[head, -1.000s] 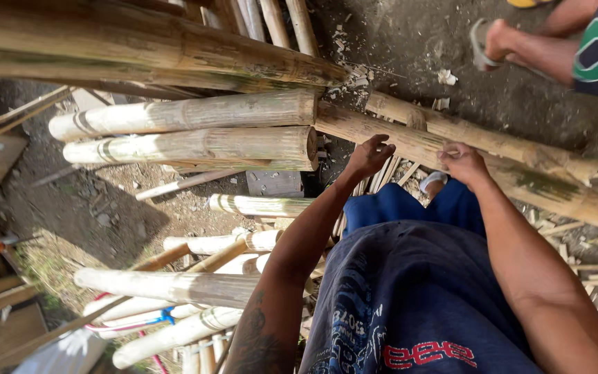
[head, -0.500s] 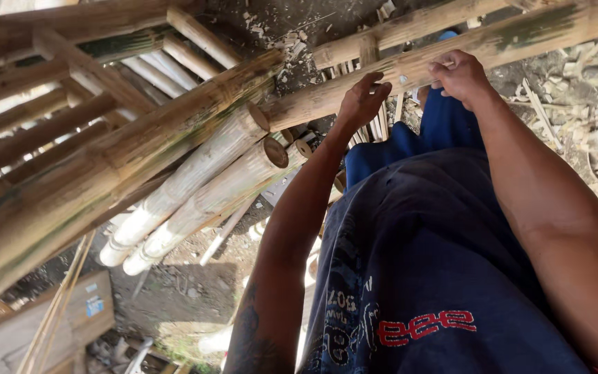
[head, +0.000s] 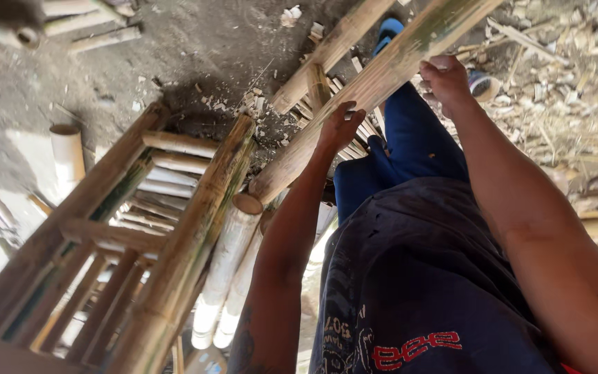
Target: The person assembles bamboo pieces into a frame using a hammer and nails. They position bamboo slats, drive nails into joints, and adjust the structure while sitting on the ground.
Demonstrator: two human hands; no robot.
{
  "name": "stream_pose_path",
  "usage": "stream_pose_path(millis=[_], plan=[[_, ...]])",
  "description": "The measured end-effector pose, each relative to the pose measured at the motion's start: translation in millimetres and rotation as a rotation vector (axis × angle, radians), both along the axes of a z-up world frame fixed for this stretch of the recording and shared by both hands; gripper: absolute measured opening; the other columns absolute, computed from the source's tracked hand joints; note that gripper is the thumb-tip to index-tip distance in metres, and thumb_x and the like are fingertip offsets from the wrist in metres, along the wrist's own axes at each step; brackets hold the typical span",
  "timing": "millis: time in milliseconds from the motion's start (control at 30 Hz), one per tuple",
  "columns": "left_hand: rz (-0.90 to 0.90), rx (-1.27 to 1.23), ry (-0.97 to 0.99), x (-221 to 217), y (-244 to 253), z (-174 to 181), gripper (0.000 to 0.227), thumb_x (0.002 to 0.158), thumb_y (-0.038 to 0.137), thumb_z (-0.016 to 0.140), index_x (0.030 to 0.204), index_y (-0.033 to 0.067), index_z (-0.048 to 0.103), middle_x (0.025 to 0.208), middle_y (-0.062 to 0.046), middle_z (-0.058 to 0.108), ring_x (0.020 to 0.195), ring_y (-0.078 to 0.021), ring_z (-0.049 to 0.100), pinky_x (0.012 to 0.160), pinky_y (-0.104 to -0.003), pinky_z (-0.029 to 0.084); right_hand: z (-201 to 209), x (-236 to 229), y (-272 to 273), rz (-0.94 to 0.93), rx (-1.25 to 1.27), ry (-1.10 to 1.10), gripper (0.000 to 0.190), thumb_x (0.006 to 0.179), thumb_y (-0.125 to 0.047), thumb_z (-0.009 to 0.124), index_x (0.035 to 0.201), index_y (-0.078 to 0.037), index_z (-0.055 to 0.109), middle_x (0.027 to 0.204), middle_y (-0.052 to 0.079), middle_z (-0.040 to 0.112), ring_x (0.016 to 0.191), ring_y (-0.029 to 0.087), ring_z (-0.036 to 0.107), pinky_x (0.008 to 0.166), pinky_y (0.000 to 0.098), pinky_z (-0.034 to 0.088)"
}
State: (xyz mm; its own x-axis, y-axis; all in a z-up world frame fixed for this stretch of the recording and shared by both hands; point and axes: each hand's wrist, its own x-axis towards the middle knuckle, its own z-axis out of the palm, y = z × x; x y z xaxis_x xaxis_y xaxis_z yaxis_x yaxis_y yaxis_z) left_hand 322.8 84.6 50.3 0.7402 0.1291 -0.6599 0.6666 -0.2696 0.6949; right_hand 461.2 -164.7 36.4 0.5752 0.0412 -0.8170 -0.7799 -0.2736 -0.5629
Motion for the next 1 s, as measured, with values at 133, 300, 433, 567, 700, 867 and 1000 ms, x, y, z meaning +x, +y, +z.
stream_pose_path(millis=[133, 300, 433, 567, 700, 867, 1000], plan=[[-0.087, 0.049, 0.079, 50.5, -6.6, -29.1, 0.065, 0.093, 0.044, 0.066, 0.139, -0.0014, 0.058, 0.126, -0.023, 0.07, 0.117, -0.0323, 0.07, 0.098, -0.041, 0.057, -33.5, 21.3, -2.9, -0.223, -0.046, 0.092, 0.056, 0.095, -0.039, 0.079, 0.135, -0.014, 0.048, 0.115, 0.002, 0.066, 0.102, 0.019, 0.062, 0.082, 0.0414, 0.059], [-0.232, 0.122, -0.073, 132.3, -11.7, -74.5, 0.064, 0.098, 0.046, 0.066, 0.142, -0.0002, 0.057, 0.138, -0.027, 0.064, 0.132, -0.0375, 0.06, 0.111, -0.044, 0.046, -79.7, 46.3, 7.6, -0.569, 0.245, 0.196, 0.068, 0.093, -0.063, 0.059, 0.14, -0.015, 0.049, 0.125, 0.008, 0.062, 0.122, 0.026, 0.061, 0.096, 0.053, 0.058], [-0.25, 0.091, 0.115, 182.3, 2.2, -126.3, 0.07, 0.096, 0.054, 0.055, 0.145, 0.0049, 0.057, 0.14, -0.025, 0.062, 0.133, -0.0354, 0.057, 0.111, -0.042, 0.043, -99.2, 57.0, 28.3, -0.739, 0.56, 0.255, 0.096, 0.082, -0.083, 0.047, 0.152, -0.017, 0.04, 0.145, 0.016, 0.056, 0.132, 0.043, 0.056, 0.11, 0.0646, 0.04], [-0.332, -0.094, 0.308, 205.1, 17.2, -186.7, 0.081, 0.1, 0.064, 0.028, 0.152, 0.0045, 0.047, 0.148, -0.027, 0.054, 0.142, -0.0358, 0.049, 0.117, -0.041, 0.036, -108.4, 79.7, 56.6, -0.846, 0.659, 0.202, 0.113, 0.075, -0.089, 0.047, 0.16, -0.016, 0.028, 0.161, 0.02, 0.041, 0.148, 0.041, 0.039, 0.119, 0.0662, 0.031], [-0.448, -0.183, 0.477, 209.7, 15.0, -203.6, 0.094, 0.101, 0.071, 0.003, 0.158, 0.0057, 0.039, 0.153, -0.029, 0.05, 0.147, -0.0367, 0.045, 0.122, -0.041, 0.033, -104.9, 90.6, 70.5, -1.055, 0.584, 0.288, 0.118, 0.074, -0.092, 0.044, 0.159, -0.011, 0.035, 0.159, 0.02, 0.044, 0.145, 0.039, 0.044, 0.116, 0.06, 0.037], [-0.488, -0.096, 0.525, 238.1, 28.4, -150.1, 0.1, 0.094, 0.075, -0.001, 0.161, 0.0097, 0.034, 0.158, -0.028, 0.039, 0.15, -0.0377, 0.032, 0.122, -0.044, 0.022, -48.1, 93.4, 84.8, -0.954, 0.63, -0.065, 0.102, 0.093, -0.082, 0.049, 0.159, -0.004, 0.041, 0.157, 0.021, 0.05, 0.138, 0.034, 0.05, 0.115, 0.0478, 0.045], [-0.434, -0.216, 0.393, 317.7, 33.0, -81.0, 0.103, 0.091, 0.079, 0.004, 0.161, 0.0102, 0.034, 0.158, -0.025, 0.04, 0.148, -0.0364, 0.036, 0.12, -0.045, 0.027, 22.1, 124.5, 106.5, -0.768, 0.455, -0.388, 0.096, 0.089, -0.062, 0.068, 0.157, -0.005, 0.029, 0.149, 0.018, 0.047, 0.132, 0.031, 0.053, 0.11, 0.0449, 0.05]])
